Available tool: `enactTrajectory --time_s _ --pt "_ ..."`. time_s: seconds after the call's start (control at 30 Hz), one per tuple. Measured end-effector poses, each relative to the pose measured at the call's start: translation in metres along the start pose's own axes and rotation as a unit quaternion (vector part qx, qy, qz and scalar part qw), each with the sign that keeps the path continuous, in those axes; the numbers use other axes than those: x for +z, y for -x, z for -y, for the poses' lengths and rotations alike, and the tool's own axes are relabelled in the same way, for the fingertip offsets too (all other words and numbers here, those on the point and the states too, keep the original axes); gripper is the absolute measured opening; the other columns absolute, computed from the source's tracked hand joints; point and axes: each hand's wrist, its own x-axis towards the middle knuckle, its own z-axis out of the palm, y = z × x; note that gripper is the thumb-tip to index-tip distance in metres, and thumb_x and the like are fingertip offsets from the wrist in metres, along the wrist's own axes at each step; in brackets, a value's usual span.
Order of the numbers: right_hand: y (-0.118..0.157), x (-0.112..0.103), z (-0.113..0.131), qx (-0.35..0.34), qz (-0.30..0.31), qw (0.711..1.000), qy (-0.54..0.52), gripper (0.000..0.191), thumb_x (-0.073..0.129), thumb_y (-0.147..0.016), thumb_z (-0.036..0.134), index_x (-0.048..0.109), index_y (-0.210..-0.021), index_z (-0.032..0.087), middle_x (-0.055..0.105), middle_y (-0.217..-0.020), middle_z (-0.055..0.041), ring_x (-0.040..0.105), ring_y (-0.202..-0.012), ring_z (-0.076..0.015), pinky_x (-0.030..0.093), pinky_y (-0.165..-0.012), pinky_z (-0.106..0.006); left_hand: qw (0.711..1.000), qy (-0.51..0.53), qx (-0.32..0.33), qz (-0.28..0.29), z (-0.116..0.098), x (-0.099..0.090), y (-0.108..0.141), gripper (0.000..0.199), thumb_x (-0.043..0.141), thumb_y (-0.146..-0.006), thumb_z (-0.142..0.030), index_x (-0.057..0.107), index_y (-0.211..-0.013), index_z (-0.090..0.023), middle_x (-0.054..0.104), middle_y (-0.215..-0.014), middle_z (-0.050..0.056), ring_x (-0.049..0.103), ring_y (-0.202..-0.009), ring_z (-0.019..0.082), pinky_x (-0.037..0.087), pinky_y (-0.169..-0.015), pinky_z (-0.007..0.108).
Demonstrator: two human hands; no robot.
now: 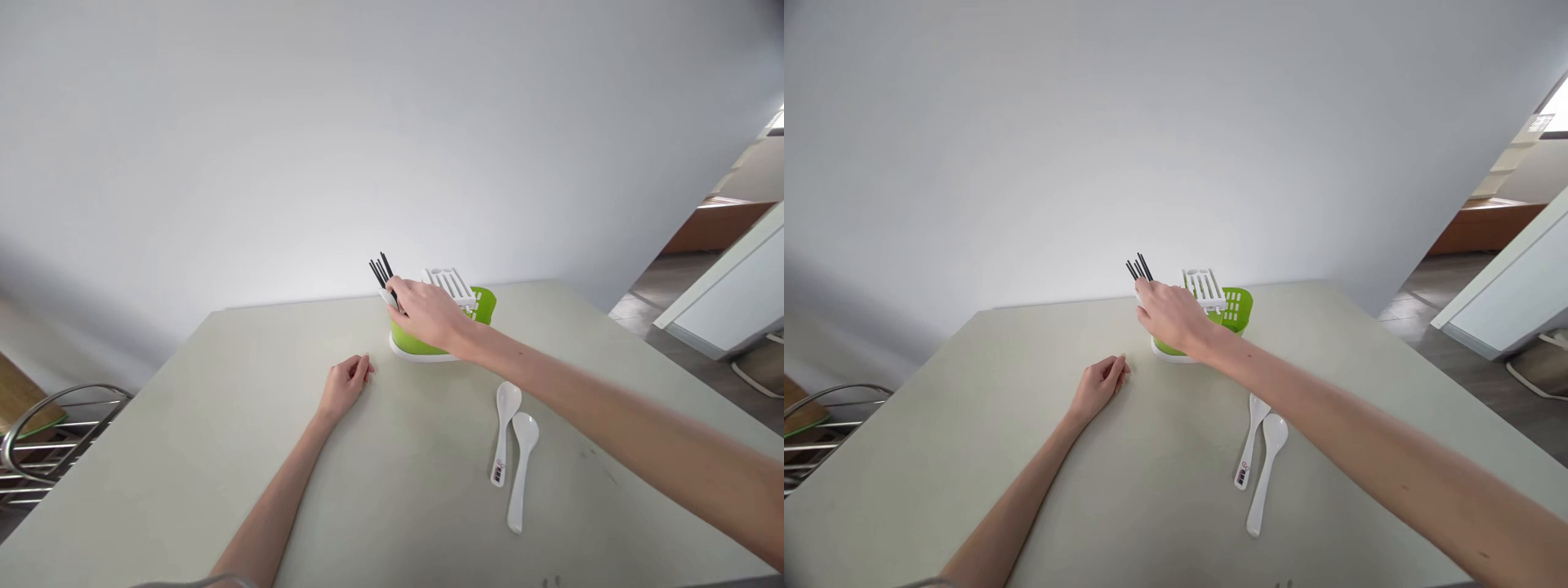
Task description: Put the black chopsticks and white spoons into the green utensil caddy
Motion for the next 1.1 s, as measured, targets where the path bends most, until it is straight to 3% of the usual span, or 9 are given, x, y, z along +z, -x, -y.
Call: enactTrajectory --time_s 0.07,0.2,0.3,0.43,0.53,0.7,0.87,0.97,1.1 --pt "0.024 -0.004 -0.011 -0.055 -0.004 0.998 -0.037 0.025 0.045 -0.107 0.025 0.055 -0.129 0.017 0.075 -0.106 -0.0092 0.068 -0.078 -0.0200 0.040 -0.064 -0.029 1.000 -0.004 0.001 0.001 0.000 0.000 0.000 0.053 0.045 -0.099 -0.064 0.065 -0.078 -0.019 0.057 -0.063 -0.002 0.047 -0.054 0.013 0.040 -0.058 0.027" --pt "0.082 -0.002 -0.045 -0.179 0.063 0.982 -0.024 0.024 0.040 -0.108 0.026 0.063 -0.114 0.019 0.074 -0.090 -0.0033 0.054 -0.056 -0.0134 0.025 -0.054 -0.029 1.000 -0.024 0.001 0.001 -0.002 0.000 0.000 0.053 0.045 -0.100 -0.063 0.066 -0.078 -0.019 0.058 -0.063 -0.002 0.046 -0.053 0.013 0.040 -0.058 0.026" --pt "0.123 0.008 -0.077 -0.202 0.115 0.973 0.012 0.030 0.036 -0.108 0.026 0.066 -0.109 0.021 0.072 -0.086 -0.0042 0.054 -0.056 -0.0145 0.022 -0.055 -0.030 1.000 -0.031 0.001 0.000 -0.005 0.000 -0.001 0.053 0.045 -0.100 -0.063 0.066 -0.077 -0.020 0.058 -0.062 -0.001 0.048 -0.054 0.013 0.041 -0.059 0.027" --pt "0.163 0.018 -0.119 -0.070 0.211 0.975 -0.026 0.028 0.041 -0.105 0.038 0.066 -0.106 0.025 0.075 -0.093 -0.0056 0.067 -0.067 -0.0198 0.035 -0.061 -0.030 0.999 -0.033 -0.001 -0.001 -0.007 0.001 -0.001 0.054 0.045 -0.099 -0.064 0.065 -0.077 -0.020 0.058 -0.063 -0.001 0.048 -0.054 0.013 0.041 -0.059 0.027" --pt "0.180 0.021 -0.139 0.052 0.276 0.955 -0.094 0.030 0.045 -0.101 0.049 0.064 -0.107 0.027 0.077 -0.100 -0.0045 0.073 -0.081 -0.0241 0.044 -0.069 -0.033 0.999 -0.038 -0.004 -0.005 -0.008 0.001 0.000 0.054 0.045 -0.099 -0.065 0.066 -0.078 -0.020 0.058 -0.062 -0.001 0.047 -0.054 0.013 0.040 -0.059 0.027" --pt "0.191 0.028 -0.150 0.191 0.294 0.912 -0.214 0.035 0.046 -0.099 0.057 0.053 -0.111 0.025 0.078 -0.108 -0.0053 0.074 -0.070 -0.0211 0.049 -0.071 -0.034 0.999 -0.048 -0.005 -0.007 -0.010 0.001 0.000 0.054 0.045 -0.100 -0.065 0.066 -0.079 -0.020 0.058 -0.062 -0.002 0.047 -0.055 0.013 0.040 -0.059 0.027" --pt "0.190 0.046 -0.150 0.228 0.259 0.903 -0.257 0.038 0.052 -0.095 0.058 0.052 -0.113 0.025 0.078 -0.108 -0.0056 0.074 -0.070 -0.0216 0.051 -0.069 -0.034 0.999 -0.049 -0.004 -0.006 -0.009 0.001 -0.001 0.054 0.045 -0.100 -0.066 0.066 -0.079 -0.020 0.058 -0.064 -0.002 0.048 -0.055 0.014 0.041 -0.060 0.027" --pt "0.186 0.057 -0.146 0.230 0.265 0.895 -0.275 0.034 0.054 -0.093 0.056 0.059 -0.103 0.024 0.077 -0.107 -0.0062 0.075 -0.072 -0.0217 0.050 -0.066 -0.032 0.999 -0.048 -0.006 -0.007 -0.009 0.002 -0.001 0.053 0.045 -0.099 -0.066 0.065 -0.079 -0.021 0.058 -0.063 -0.002 0.048 -0.055 0.014 0.041 -0.060 0.027" --pt "0.180 0.067 -0.139 0.222 0.251 0.896 -0.291 0.032 0.051 -0.096 0.052 0.061 -0.091 0.023 0.077 -0.088 -0.0059 0.071 -0.070 -0.0212 0.049 -0.064 -0.031 0.999 -0.046 -0.004 -0.007 -0.008 0.002 -0.001 0.053 0.046 -0.099 -0.065 0.066 -0.079 -0.021 0.058 -0.063 -0.002 0.047 -0.055 0.014 0.041 -0.059 0.027"
